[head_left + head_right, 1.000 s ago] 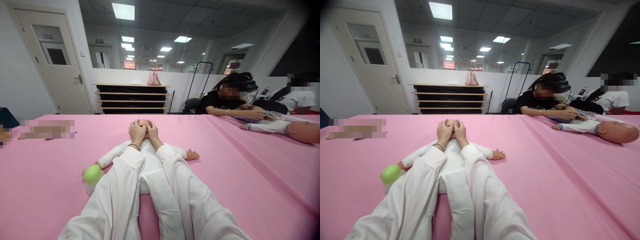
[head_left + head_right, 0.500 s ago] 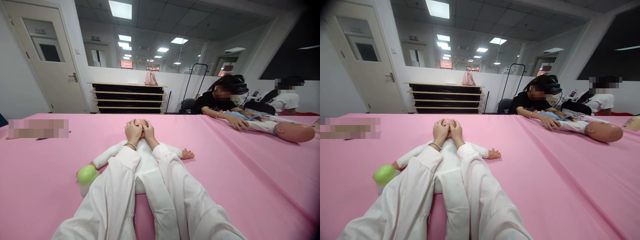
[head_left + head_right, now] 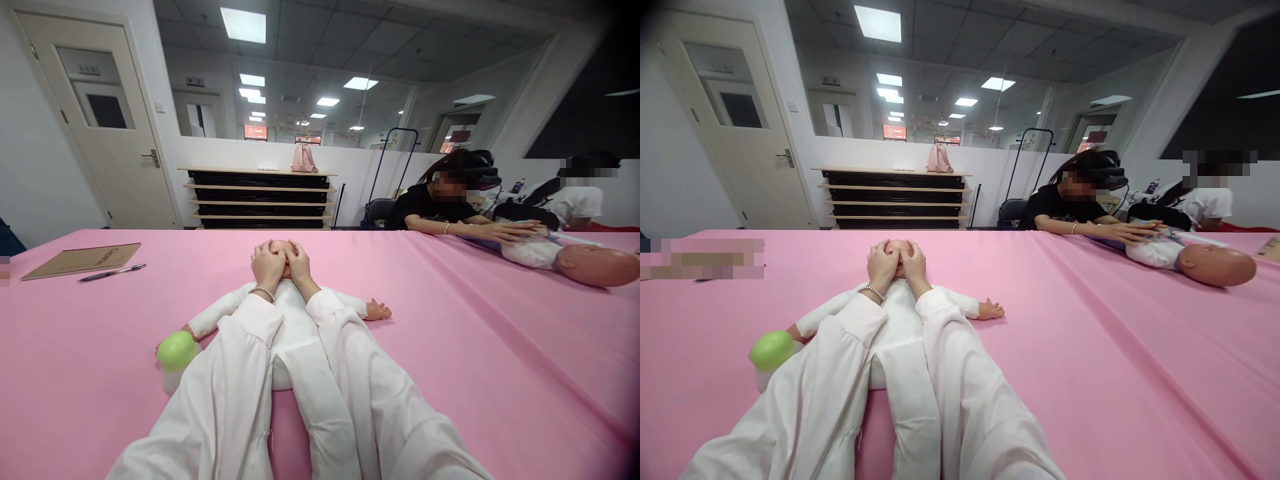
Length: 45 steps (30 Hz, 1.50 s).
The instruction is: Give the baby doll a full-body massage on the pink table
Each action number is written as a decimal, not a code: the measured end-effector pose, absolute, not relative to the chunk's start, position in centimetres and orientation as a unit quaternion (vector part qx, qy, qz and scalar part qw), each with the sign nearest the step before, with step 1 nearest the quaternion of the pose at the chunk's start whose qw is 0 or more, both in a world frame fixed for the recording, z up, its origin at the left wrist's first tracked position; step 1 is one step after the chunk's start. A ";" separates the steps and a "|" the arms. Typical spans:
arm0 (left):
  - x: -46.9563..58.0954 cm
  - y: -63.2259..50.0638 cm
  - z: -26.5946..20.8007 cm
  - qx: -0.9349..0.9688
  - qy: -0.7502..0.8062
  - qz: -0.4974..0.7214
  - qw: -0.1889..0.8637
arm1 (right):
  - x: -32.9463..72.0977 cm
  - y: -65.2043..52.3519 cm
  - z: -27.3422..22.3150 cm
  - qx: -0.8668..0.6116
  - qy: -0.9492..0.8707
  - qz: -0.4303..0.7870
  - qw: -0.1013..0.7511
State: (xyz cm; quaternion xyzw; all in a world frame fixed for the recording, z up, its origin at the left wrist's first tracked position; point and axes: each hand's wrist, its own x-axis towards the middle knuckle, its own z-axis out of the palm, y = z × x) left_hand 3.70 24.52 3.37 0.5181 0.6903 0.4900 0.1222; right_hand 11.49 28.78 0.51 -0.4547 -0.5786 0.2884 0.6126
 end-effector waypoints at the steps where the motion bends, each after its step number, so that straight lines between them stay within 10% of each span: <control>1: 3.7 24.5 3.4 0.516 0.691 0.491 0.122 | 11.5 28.8 0.5 -0.456 -0.575 0.292 0.613; 45: 3.6 24.8 3.0 0.523 0.686 0.493 0.117 | 11.6 28.6 0.7 -0.465 -0.576 0.290 0.607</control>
